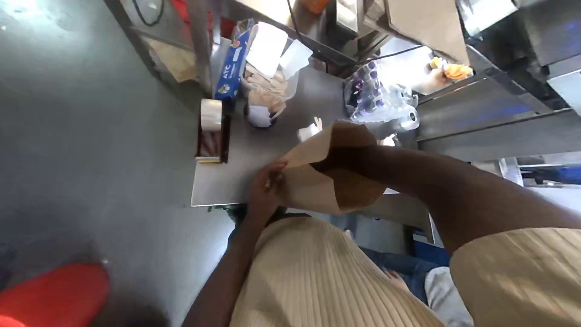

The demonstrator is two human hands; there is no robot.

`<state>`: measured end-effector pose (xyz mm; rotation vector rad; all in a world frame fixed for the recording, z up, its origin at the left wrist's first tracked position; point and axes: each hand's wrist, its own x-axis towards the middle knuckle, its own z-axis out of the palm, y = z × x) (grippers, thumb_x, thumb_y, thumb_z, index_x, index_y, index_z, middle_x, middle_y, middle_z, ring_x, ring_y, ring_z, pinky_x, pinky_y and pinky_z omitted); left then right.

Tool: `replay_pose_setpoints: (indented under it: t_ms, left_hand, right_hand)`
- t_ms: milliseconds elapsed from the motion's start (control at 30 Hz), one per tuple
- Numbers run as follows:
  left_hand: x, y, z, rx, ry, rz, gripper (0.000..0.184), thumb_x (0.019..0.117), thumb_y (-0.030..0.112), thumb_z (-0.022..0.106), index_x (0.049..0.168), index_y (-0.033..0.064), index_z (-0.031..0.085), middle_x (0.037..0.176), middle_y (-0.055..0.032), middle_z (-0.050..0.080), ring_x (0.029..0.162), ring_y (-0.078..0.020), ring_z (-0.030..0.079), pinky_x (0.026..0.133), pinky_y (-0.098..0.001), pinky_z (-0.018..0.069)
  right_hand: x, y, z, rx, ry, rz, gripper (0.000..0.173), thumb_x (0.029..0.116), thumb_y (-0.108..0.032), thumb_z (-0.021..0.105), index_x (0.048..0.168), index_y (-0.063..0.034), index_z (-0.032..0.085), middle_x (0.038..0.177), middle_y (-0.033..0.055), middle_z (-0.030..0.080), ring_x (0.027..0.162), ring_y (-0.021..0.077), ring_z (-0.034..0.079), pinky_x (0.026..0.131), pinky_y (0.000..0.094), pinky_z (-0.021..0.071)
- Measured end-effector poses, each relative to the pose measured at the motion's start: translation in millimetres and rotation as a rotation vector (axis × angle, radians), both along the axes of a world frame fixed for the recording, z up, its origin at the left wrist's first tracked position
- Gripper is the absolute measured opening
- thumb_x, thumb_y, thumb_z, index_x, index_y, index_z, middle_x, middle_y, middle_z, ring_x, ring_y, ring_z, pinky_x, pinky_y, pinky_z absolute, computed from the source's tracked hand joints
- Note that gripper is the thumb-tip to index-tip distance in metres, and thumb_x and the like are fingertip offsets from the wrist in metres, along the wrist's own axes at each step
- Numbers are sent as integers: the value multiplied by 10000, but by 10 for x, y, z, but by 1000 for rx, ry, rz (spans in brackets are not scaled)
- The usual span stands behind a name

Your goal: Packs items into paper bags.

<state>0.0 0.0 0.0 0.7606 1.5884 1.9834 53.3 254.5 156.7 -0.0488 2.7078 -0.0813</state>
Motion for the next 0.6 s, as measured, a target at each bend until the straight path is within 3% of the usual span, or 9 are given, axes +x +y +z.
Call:
replay_pose_setpoints:
  t_ms: [67,133,233,300,367,400,467,533,600]
  left_hand:
    - [1,21,4,-23,-1,8,246,1009,43,595,1236,65,689,1313,-58,689,1225,-201,654,1052,-407,560]
    - [2,24,28,-88,4,11,244,1013,74,593,1237,84,689,1313,-36,694,1200,-178,667,1023,-391,575]
    - [0,4,15,-116,13,23,240,1013,93,596,1234,79,687,1295,-47,702,1164,-191,685,989,-381,592]
    - [-23,-41,-7,-92,-3,13,253,1014,104,586,1248,69,678,1302,-76,695,1193,-236,671,1013,-408,580]
    - [-32,-90,3,-93,-4,-3,281,1012,108,574,1271,54,668,1313,-96,687,1210,-262,661,1026,-428,571]
    - [-33,-98,30,-92,-10,-11,294,1012,105,573,1285,42,659,1325,-109,679,1219,-272,655,1034,-433,567]
    - [-10,-104,98,-94,-40,8,297,999,138,606,1275,46,669,1311,-103,683,1195,-256,662,1009,-404,574]
    - [18,-87,155,-108,-54,56,262,994,177,640,1237,97,694,1273,-51,703,1147,-196,681,979,-357,583]
    - [82,-89,204,-150,-68,111,240,988,164,618,1206,108,700,1236,-28,715,1113,-167,686,967,-353,582]
  right_hand:
    - [-87,-78,66,-187,18,-128,193,942,-260,698,1002,-82,743,938,66,719,873,184,680,807,403,566]
    - [-248,-314,318,-194,-141,-222,181,974,-151,666,1032,12,720,987,160,711,935,273,682,858,447,543]
    - [-39,-287,260,-141,-73,-86,192,978,-219,648,1069,-75,736,1011,113,726,944,253,693,845,457,558]
    - [62,-150,478,-186,-106,-113,228,1020,-240,592,1199,-153,704,1154,44,707,1068,177,666,947,416,543]
    - [100,176,737,-497,6,-131,254,989,-178,635,1231,-171,714,1207,-8,701,1104,100,657,973,339,566]
    - [155,359,931,-707,72,-204,294,1004,-122,623,1287,-101,701,1248,34,704,1111,117,674,976,326,581]
    - [351,770,1078,-1053,214,-443,296,1021,-55,554,1288,21,657,1256,135,699,1101,225,700,967,400,606]
    - [604,1278,678,-988,306,-683,304,1014,-43,575,1306,18,636,1262,151,692,1100,256,704,958,427,608]
    - [865,1764,-153,-526,221,-789,395,965,-124,680,1354,-74,635,1307,129,676,1144,246,674,981,447,566]
